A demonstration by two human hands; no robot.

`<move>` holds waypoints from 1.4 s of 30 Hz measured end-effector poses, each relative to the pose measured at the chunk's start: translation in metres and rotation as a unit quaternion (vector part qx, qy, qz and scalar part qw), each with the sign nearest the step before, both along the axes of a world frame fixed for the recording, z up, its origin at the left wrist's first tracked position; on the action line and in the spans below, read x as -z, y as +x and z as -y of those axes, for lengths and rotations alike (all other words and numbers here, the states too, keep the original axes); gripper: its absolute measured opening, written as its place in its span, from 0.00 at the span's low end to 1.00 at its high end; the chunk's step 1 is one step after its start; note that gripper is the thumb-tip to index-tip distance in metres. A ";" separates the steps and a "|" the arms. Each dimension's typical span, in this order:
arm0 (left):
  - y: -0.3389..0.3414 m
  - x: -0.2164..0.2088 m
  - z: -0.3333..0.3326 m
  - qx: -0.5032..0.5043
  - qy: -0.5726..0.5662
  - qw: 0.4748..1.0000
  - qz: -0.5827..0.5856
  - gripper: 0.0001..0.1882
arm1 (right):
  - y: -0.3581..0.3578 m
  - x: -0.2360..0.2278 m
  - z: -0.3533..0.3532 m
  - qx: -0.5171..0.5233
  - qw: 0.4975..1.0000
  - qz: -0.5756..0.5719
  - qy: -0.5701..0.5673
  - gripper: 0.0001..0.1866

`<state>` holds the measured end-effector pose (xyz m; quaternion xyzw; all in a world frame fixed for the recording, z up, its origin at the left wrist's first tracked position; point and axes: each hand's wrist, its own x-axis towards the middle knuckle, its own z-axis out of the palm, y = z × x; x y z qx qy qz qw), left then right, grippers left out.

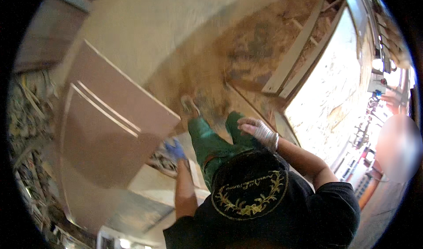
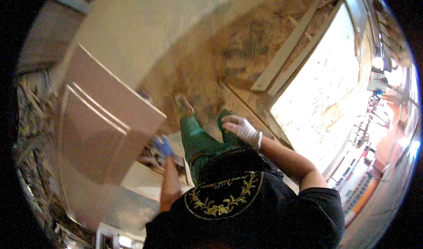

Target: The person applies small white labels to multiple brown wood panels on a workbench, then wipes the panels with a cloth and stacks them. The person handles the panels one at a time and moves them between the workbench and a nearby pile.

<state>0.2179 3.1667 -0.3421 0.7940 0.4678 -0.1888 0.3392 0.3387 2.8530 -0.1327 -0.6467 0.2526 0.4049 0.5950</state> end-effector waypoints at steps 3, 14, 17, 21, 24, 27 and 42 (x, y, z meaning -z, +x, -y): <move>0.024 -0.038 0.053 0.014 -0.259 0.956 0.137 0.32 | 0.024 -0.014 0.000 -0.017 0.998 0.058 0.000 0.20; 0.379 -0.227 0.136 0.455 -0.362 0.788 0.202 0.22 | 0.147 -0.018 0.078 0.280 0.954 0.079 0.068 0.16; 0.488 -0.236 0.161 0.466 -0.340 0.777 0.253 0.22 | 0.199 -0.007 0.111 0.338 0.936 0.080 0.060 0.16; 0.611 -0.215 0.163 0.519 -0.220 0.797 0.218 0.24 | 0.284 -0.013 0.167 0.322 0.939 0.120 0.013 0.16; 0.671 -0.183 0.142 0.460 -0.134 0.876 0.062 0.26 | 0.341 -0.027 0.215 0.440 0.885 0.140 0.054 0.16; 0.710 -0.151 0.137 0.391 -0.166 0.905 -0.034 0.24 | 0.380 -0.037 0.265 0.508 0.847 0.153 0.040 0.16; 1.072 -0.133 0.424 0.451 -0.198 0.869 -0.050 0.07 | 0.654 -0.082 0.629 0.792 0.560 0.195 0.146 0.37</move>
